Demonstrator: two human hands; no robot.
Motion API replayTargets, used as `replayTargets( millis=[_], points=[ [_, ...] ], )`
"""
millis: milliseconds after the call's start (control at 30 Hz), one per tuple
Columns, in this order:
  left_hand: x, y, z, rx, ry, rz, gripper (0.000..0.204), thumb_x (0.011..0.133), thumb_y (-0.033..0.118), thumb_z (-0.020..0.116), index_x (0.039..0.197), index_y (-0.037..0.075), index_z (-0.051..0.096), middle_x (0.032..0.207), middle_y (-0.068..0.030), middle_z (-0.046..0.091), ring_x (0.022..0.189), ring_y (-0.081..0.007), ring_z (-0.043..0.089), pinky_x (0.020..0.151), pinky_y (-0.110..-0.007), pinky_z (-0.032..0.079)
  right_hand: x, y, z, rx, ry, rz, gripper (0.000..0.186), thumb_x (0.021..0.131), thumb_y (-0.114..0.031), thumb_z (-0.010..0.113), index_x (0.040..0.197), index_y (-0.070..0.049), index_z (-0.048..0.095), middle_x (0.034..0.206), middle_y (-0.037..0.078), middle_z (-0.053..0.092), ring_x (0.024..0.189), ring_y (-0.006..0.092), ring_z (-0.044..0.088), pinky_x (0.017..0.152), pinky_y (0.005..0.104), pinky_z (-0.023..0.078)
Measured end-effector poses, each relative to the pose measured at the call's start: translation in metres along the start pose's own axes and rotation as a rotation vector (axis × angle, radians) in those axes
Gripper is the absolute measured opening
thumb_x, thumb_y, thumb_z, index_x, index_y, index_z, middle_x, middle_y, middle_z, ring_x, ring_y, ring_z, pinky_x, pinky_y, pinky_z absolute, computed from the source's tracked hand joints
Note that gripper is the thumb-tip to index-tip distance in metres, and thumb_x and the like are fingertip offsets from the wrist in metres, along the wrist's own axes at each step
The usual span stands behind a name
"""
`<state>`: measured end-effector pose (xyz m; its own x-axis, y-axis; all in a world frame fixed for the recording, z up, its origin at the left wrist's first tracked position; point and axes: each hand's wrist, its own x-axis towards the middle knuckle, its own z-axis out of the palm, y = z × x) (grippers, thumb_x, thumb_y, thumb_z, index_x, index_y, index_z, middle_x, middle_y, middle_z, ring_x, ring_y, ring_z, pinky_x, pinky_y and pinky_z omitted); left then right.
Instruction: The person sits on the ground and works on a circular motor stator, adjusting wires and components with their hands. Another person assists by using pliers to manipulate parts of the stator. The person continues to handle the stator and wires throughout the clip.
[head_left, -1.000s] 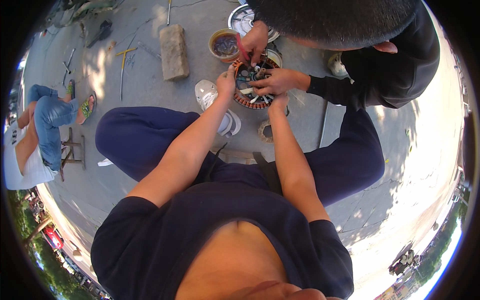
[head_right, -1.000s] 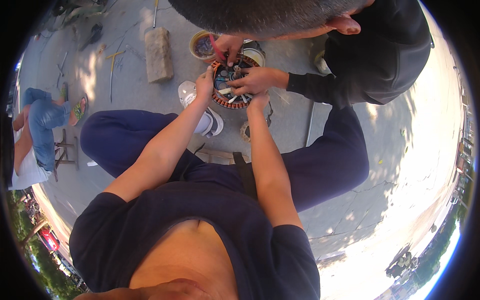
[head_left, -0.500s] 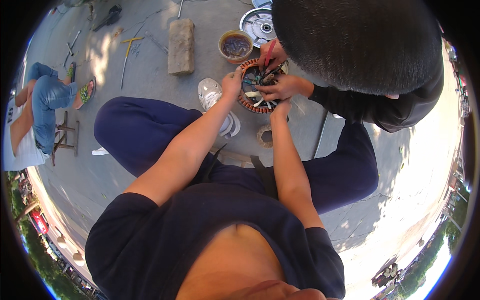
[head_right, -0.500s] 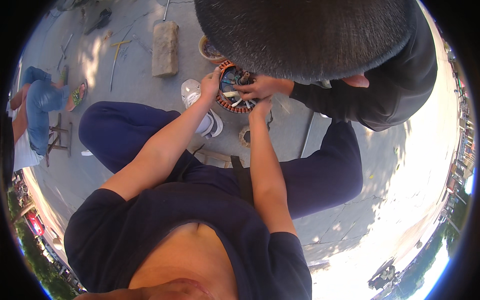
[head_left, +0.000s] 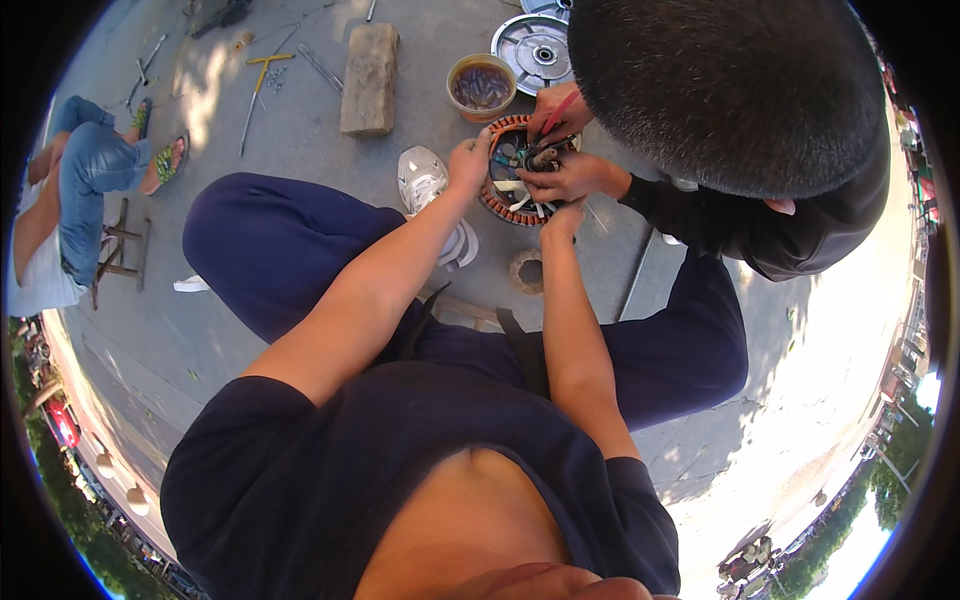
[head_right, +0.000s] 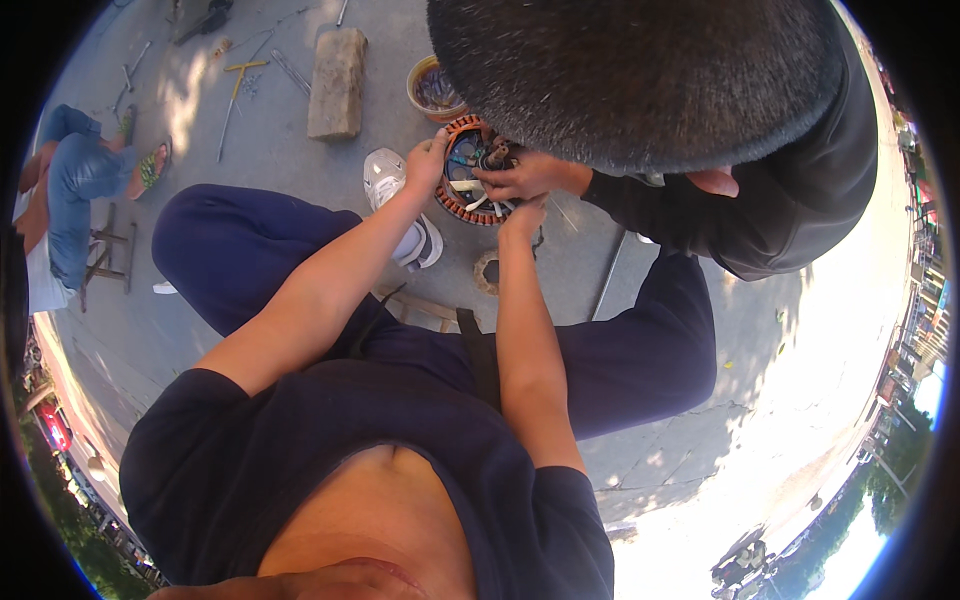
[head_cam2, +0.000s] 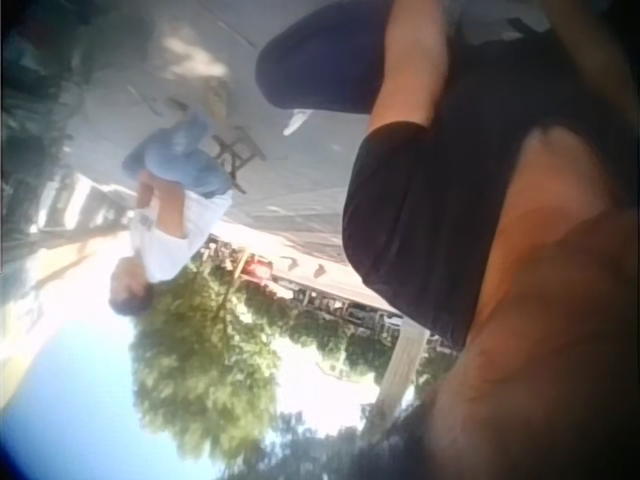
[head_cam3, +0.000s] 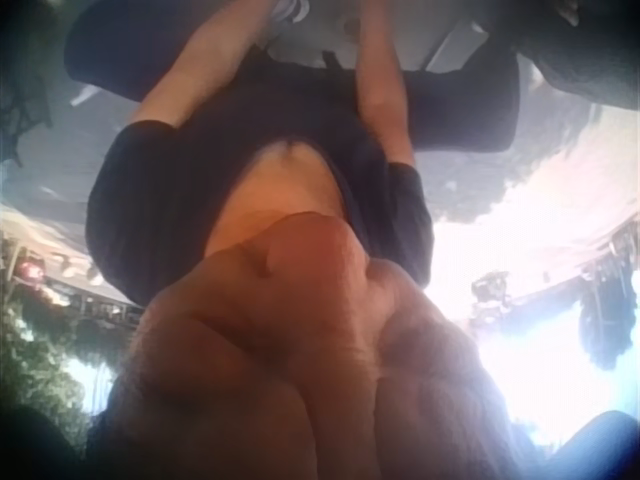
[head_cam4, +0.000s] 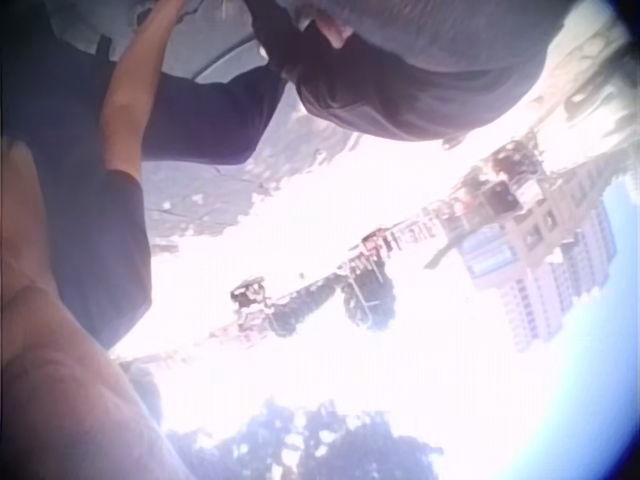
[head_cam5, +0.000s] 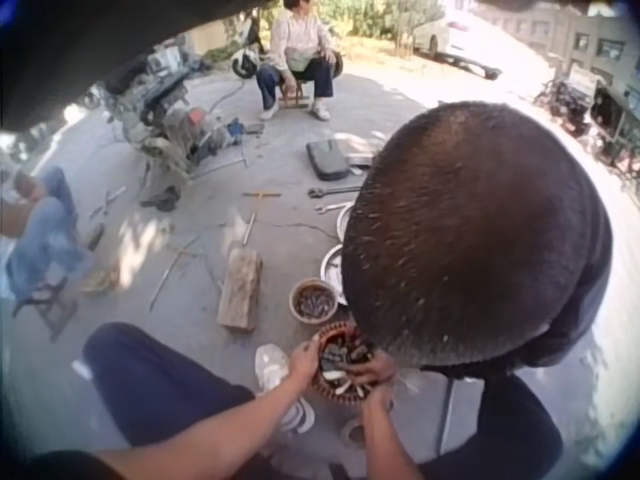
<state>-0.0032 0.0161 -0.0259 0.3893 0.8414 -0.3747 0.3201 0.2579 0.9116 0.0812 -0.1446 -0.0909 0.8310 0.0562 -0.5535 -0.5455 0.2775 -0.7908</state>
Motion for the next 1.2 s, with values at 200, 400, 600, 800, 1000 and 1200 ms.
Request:
replayTargets(
  millis=[200, 400, 600, 800, 1000, 1200],
  points=[
    [-0.001, 0.006, -0.008, 0.073, -0.026, -0.035, 0.058, 0.096, 0.052, 0.053, 0.084, -0.004, 0.066, 0.075, -0.0116, 0.066, 0.071, -0.0192, 0.060, 0.069, -0.035, 0.048, -0.018, -0.013, 0.013, -0.030, 0.009, 0.010, 0.069, 0.101, -0.053, 0.040, 0.129, 0.009, 0.051, 0.123, 0.017, 0.058, 0.107, 0.0269, 0.059, 0.085, 0.0390, 0.049],
    [0.000, 0.001, -0.007, 0.012, 0.012, 0.012, 0.054, 0.095, 0.048, 0.057, 0.080, -0.003, 0.067, 0.070, -0.0106, 0.064, 0.064, -0.0178, 0.059, 0.063, -0.034, 0.047, -0.031, -0.023, 0.024, -0.009, 0.033, 0.042, 0.070, 0.101, -0.055, 0.039, 0.129, 0.008, 0.052, 0.122, 0.017, 0.059, 0.105, 0.0272, 0.061, 0.081, 0.0403, 0.050],
    [0.000, 0.002, -0.003, -0.047, -0.012, -0.028, 0.055, 0.095, 0.048, 0.057, 0.083, -0.005, 0.068, 0.072, -0.0095, 0.066, 0.066, -0.0166, 0.059, 0.063, -0.032, 0.048, -0.018, -0.014, 0.013, -0.040, 0.026, 0.035, 0.068, 0.101, -0.054, 0.038, 0.127, 0.008, 0.054, 0.121, 0.018, 0.060, 0.104, 0.0282, 0.061, 0.081, 0.0405, 0.050],
    [0.002, -0.001, -0.005, -0.057, 0.001, -0.056, 0.055, 0.096, 0.048, 0.057, 0.084, -0.005, 0.068, 0.073, -0.0086, 0.066, 0.065, -0.0158, 0.058, 0.063, -0.032, 0.047, -0.022, -0.015, 0.018, -0.026, 0.017, 0.040, 0.068, 0.102, -0.052, 0.037, 0.126, 0.009, 0.053, 0.119, 0.018, 0.060, 0.104, 0.0285, 0.061, 0.083, 0.0401, 0.050],
    [0.000, 0.002, -0.005, -0.055, -0.005, -0.052, 0.054, 0.096, 0.047, 0.057, 0.084, -0.005, 0.068, 0.074, -0.0083, 0.066, 0.066, -0.0154, 0.058, 0.062, -0.032, 0.047, -0.024, -0.018, 0.019, -0.034, 0.020, 0.047, 0.069, 0.102, -0.053, 0.037, 0.127, 0.010, 0.051, 0.121, 0.019, 0.059, 0.105, 0.0288, 0.061, 0.084, 0.0400, 0.050],
    [-0.004, 0.011, -0.004, -0.062, -0.040, -0.087, 0.053, 0.096, 0.046, 0.057, 0.085, -0.005, 0.068, 0.075, -0.0085, 0.066, 0.066, -0.0153, 0.059, 0.063, -0.032, 0.047, -0.016, -0.013, 0.014, -0.010, 0.025, 0.015, 0.070, 0.102, -0.053, 0.037, 0.131, 0.010, 0.049, 0.126, 0.020, 0.056, 0.111, 0.0308, 0.058, 0.089, 0.0407, 0.048]
  ],
)
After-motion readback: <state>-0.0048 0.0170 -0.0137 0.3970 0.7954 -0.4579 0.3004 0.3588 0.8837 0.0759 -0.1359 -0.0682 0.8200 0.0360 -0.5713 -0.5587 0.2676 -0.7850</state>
